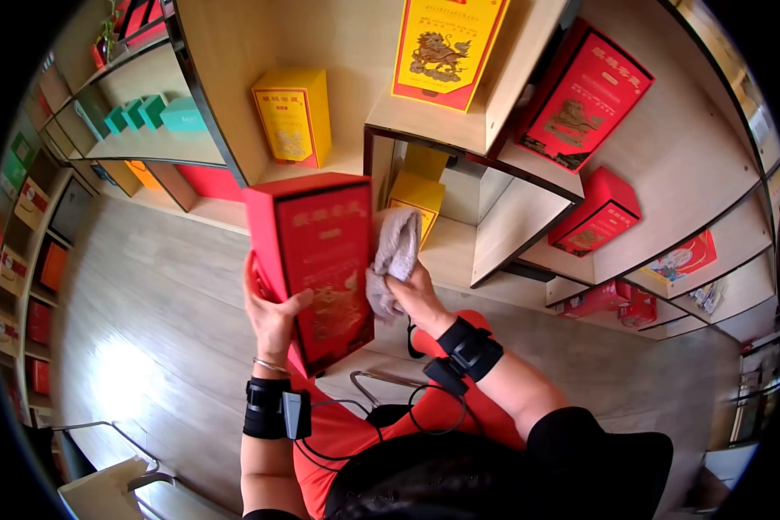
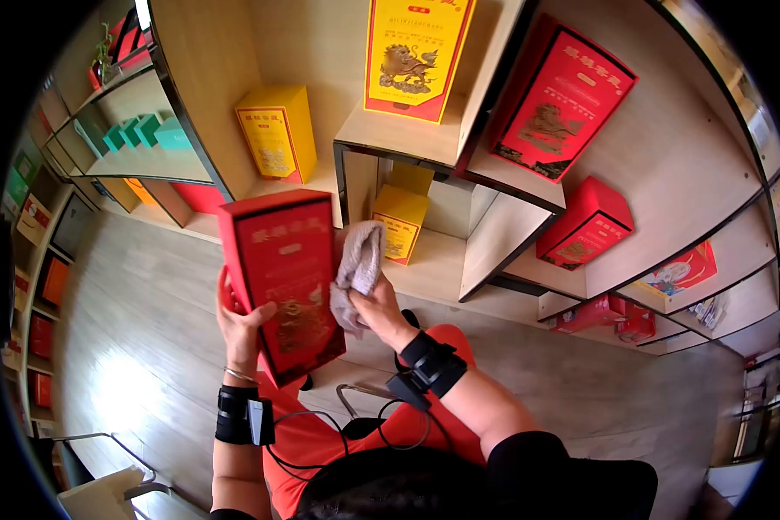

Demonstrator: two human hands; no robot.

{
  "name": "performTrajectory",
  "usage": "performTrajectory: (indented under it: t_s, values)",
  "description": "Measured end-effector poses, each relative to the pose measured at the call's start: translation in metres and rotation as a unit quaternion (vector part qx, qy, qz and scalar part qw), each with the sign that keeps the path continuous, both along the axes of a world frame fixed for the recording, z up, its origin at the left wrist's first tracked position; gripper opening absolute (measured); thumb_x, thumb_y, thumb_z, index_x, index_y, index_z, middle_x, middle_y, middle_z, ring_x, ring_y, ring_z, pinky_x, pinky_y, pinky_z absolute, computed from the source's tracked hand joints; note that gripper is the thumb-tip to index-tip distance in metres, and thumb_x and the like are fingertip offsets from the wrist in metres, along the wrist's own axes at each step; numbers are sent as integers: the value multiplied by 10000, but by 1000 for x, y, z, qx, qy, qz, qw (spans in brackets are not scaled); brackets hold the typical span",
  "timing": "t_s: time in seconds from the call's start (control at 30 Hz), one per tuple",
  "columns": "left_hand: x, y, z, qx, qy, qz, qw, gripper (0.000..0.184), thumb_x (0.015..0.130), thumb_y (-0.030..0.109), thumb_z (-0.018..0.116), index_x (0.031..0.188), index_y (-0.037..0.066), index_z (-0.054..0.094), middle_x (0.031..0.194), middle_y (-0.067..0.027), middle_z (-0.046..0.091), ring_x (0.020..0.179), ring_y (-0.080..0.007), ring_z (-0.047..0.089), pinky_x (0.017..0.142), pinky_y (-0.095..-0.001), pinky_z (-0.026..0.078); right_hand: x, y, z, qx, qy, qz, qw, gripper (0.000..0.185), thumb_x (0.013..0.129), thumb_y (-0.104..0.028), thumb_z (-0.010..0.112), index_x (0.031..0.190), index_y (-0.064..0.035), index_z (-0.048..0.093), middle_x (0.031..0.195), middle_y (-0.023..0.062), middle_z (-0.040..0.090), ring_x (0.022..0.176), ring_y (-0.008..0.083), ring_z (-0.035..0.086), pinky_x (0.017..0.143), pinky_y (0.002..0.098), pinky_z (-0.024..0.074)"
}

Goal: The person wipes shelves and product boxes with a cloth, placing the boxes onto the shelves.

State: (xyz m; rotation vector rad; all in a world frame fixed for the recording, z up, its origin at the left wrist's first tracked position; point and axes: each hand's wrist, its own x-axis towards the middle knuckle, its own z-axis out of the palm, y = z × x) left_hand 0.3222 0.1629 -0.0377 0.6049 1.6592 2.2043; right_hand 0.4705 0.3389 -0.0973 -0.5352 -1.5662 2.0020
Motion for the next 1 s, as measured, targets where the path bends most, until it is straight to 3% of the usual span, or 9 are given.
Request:
performTrajectory:
  t_s: [0.17,0.23,0.37,0.5,0.53,0.67,0.8,0.9,1.0]
  values:
    - [-51,1,-19,83,-117,81,986,809,708,-9,679,1435,-2,324,1211,-124,563,1069,-222,577,902,-320,488,48,86,-83,-78,-211,44,973,408,857,-7,574,1260,-54,531,1003,32,653,874,130,633,779,287,527]
    - [-68,4,-38,105,-128,74,983,664,781,77,642,1381,-3,371,1196,-120,565,1057,-215,576,919,-328,478,63,124,-91,-82,-231,-78,966,372,826,-19,565,1195,-26,513,903,33,628,740,91,584,612,247,483]
    - [-81,7,-94,130,-258,61,955,559,834,226,632,1319,15,452,1183,-129,582,1077,-226,582,920,-356,491,84,180,-90,128,-304,-174,928,380,811,-56,586,1174,5,493,915,94,641,783,174,621,701,318,512]
    - [-79,12,-133,138,-364,71,918,536,847,305,635,1285,30,495,1207,-134,594,1102,-242,585,941,-385,489,102,215,-116,169,-538,76,822,417,757,-152,648,1119,37,565,1022,220,658,941,285,645,814,372,513]
    - [-76,16,-130,145,-379,69,911,540,849,315,632,1286,29,494,1214,-130,595,1104,-245,585,948,-389,485,112,232,-149,278,-603,99,741,432,747,-199,661,1091,52,594,1034,247,660,950,351,653,834,391,514]
    - [-75,22,-121,153,-408,83,896,465,870,325,613,1214,21,537,1178,-108,624,1071,-240,605,952,-378,483,136,291,-244,211,-621,90,750,528,747,-264,679,1131,76,557,1101,281,629,1053,383,618,895,404,498]
    - [-78,21,-127,109,-398,160,897,394,880,310,610,1151,24,594,1133,-92,651,1034,-207,623,932,-348,487,94,305,-256,336,-714,22,614,627,767,-342,711,1195,53,480,1199,288,573,1107,393,583,942,433,471]
    - [-79,12,-141,78,-387,187,899,392,902,309,583,1162,15,589,1141,-96,650,1037,-211,623,933,-341,484,70,298,-283,347,-687,-196,607,641,781,-351,718,1229,45,485,1187,267,595,1104,395,586,919,441,485]
    - [-77,4,-146,69,-382,208,898,366,908,289,574,1146,11,592,1136,-96,650,1033,-213,622,928,-343,486,82,295,-355,383,-660,-38,645,878,810,-485,652,1413,49,302,1395,297,428,1306,435,394,1067,471,353]
